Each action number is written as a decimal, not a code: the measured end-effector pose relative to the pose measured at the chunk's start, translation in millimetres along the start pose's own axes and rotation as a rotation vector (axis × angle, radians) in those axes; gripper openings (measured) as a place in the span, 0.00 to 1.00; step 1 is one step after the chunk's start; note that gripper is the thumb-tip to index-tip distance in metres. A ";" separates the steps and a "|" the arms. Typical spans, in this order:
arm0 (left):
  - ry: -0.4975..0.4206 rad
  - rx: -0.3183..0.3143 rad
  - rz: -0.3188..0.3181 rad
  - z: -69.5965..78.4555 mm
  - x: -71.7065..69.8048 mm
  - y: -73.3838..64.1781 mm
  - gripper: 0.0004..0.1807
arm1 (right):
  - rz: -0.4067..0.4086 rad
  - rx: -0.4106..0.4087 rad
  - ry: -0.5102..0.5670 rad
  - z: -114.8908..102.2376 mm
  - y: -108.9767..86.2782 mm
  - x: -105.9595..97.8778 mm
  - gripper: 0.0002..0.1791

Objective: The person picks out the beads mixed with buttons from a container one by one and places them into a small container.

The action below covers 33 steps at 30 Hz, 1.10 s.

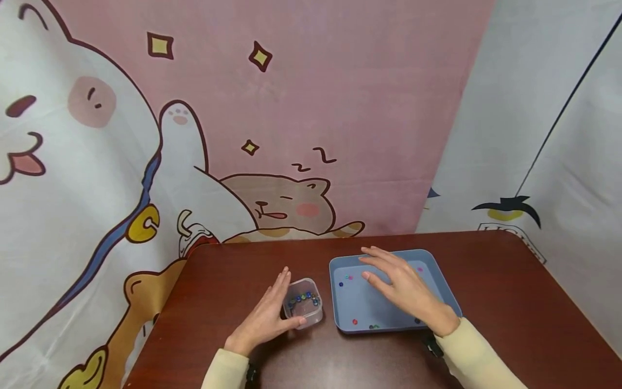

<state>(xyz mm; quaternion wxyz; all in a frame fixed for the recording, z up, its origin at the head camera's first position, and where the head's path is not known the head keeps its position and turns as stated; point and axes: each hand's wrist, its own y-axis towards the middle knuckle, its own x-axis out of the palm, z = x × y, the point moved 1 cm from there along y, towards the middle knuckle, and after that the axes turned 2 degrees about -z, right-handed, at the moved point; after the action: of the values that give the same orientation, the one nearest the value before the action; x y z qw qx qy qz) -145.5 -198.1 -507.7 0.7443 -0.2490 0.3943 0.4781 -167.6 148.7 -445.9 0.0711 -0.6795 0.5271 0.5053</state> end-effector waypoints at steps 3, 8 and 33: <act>0.029 0.028 0.036 2.0 -4.9 1.7 0.61 | -0.004 0.041 -0.026 9.6 -10.4 -13.5 0.23; 0.066 0.122 0.146 15.1 -16.9 7.0 0.57 | 0.021 0.086 -0.068 28.8 -28.1 -31.1 0.23; 0.138 0.525 0.051 126.0 15.9 46.5 0.43 | -0.163 0.299 -0.164 104.3 -105.3 -61.1 0.41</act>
<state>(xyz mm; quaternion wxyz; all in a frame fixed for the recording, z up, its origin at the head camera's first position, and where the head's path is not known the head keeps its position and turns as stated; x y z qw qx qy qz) -140.1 -76.2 -449.3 0.7424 -0.0698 0.5608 0.3599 -144.3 299.5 -495.3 0.2550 -0.6582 0.5320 0.4676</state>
